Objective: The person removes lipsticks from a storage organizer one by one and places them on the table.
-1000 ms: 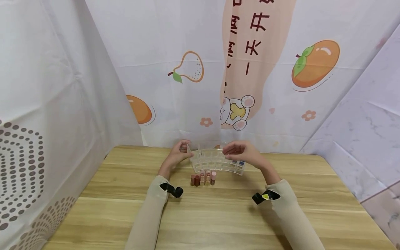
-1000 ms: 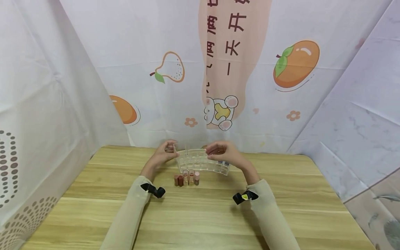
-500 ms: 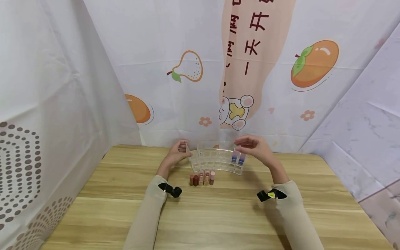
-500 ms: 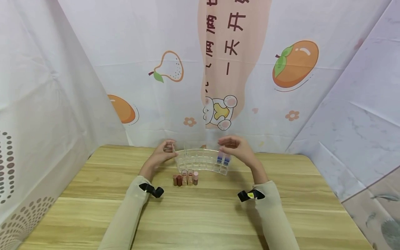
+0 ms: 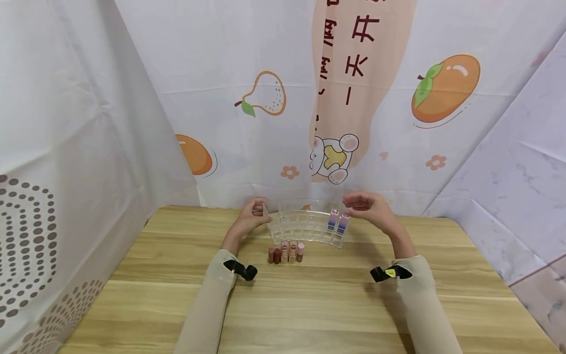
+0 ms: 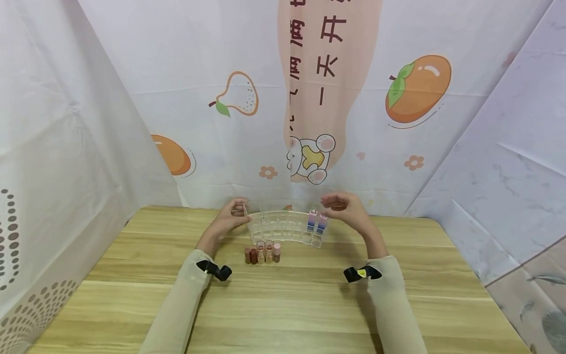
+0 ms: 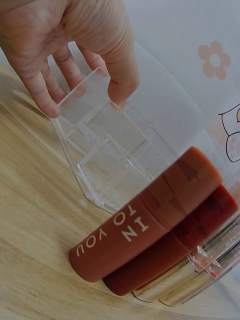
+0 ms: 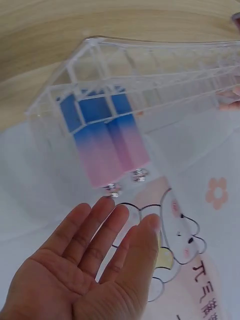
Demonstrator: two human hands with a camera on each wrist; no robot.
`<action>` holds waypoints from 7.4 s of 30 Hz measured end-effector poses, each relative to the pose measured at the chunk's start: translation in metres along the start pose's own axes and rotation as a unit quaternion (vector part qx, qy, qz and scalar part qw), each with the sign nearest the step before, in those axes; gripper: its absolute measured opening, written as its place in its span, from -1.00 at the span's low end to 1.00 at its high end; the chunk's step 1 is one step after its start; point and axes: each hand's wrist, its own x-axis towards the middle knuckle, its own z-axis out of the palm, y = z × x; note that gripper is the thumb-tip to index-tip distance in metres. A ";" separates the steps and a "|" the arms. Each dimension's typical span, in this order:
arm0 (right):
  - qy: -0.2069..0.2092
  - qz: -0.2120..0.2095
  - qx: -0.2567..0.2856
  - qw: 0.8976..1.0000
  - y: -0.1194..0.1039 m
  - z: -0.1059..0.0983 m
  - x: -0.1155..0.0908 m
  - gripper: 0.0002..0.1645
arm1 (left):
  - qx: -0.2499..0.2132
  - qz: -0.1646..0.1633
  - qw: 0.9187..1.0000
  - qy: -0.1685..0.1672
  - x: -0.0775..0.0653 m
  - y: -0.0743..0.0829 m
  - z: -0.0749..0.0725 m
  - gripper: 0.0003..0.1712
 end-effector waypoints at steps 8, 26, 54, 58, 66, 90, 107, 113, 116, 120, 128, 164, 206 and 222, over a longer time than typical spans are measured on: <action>-0.019 0.009 -0.007 1.000 0.013 -0.005 -0.002 -0.53 | 0.002 0.001 1.000 0.004 0.000 -0.001 0.000 -0.29; -0.058 0.044 -0.007 0.997 0.029 -0.004 -0.001 -0.43 | -0.009 -0.017 1.000 0.000 -0.001 0.001 0.000 -0.27; -0.058 0.050 -0.034 0.996 0.027 0.001 -0.001 -0.49 | -0.003 -0.009 1.000 0.000 -0.001 0.000 0.000 -0.28; -0.058 0.049 -0.034 0.997 0.027 0.001 -0.001 -0.50 | -0.007 -0.011 1.000 -0.007 -0.001 0.000 -0.001 -0.26; -0.058 0.042 -0.030 0.997 0.029 0.001 0.000 -0.54 | -0.009 -0.008 1.000 -0.005 -0.001 0.000 0.000 -0.26; -0.055 0.027 -0.041 0.997 0.030 0.002 0.000 -0.62 | -0.002 -0.015 1.000 0.003 -0.001 0.001 0.000 -0.27; -0.043 0.029 -0.019 0.998 0.028 0.000 0.000 -0.58 | -0.005 -0.012 1.000 0.005 -0.002 0.001 0.001 -0.28; -0.036 0.034 -0.011 0.999 0.025 -0.002 -0.002 -0.56 | -0.010 -0.013 1.000 0.003 -0.003 0.002 0.002 -0.26; -0.034 0.036 -0.008 0.999 0.023 -0.004 -0.002 -0.55 | -0.013 -0.015 1.000 -0.001 -0.003 0.003 0.001 -0.24; -0.033 0.035 -0.004 0.999 0.022 -0.005 -0.003 -0.54 | -0.015 -0.021 1.000 -0.012 -0.001 0.003 -0.001 -0.21; -0.022 0.036 0.001 0.999 0.017 -0.007 -0.005 -0.55 | -0.011 -0.009 1.000 -0.007 -0.007 0.009 0.001 -0.25; -0.050 0.026 0.018 0.998 -0.006 0.000 -0.006 -0.55 | -0.025 -0.015 0.999 -0.024 -0.006 0.010 -0.002 -0.23; -0.122 -0.012 0.018 0.992 -0.032 0.043 -0.002 -0.66 | -0.017 -0.020 1.000 -0.013 0.000 0.000 -0.003 -0.21; -0.146 -0.012 0.019 0.989 -0.033 0.052 -0.003 -0.64 | -0.008 -0.013 1.000 0.002 0.001 -0.004 -0.001 -0.27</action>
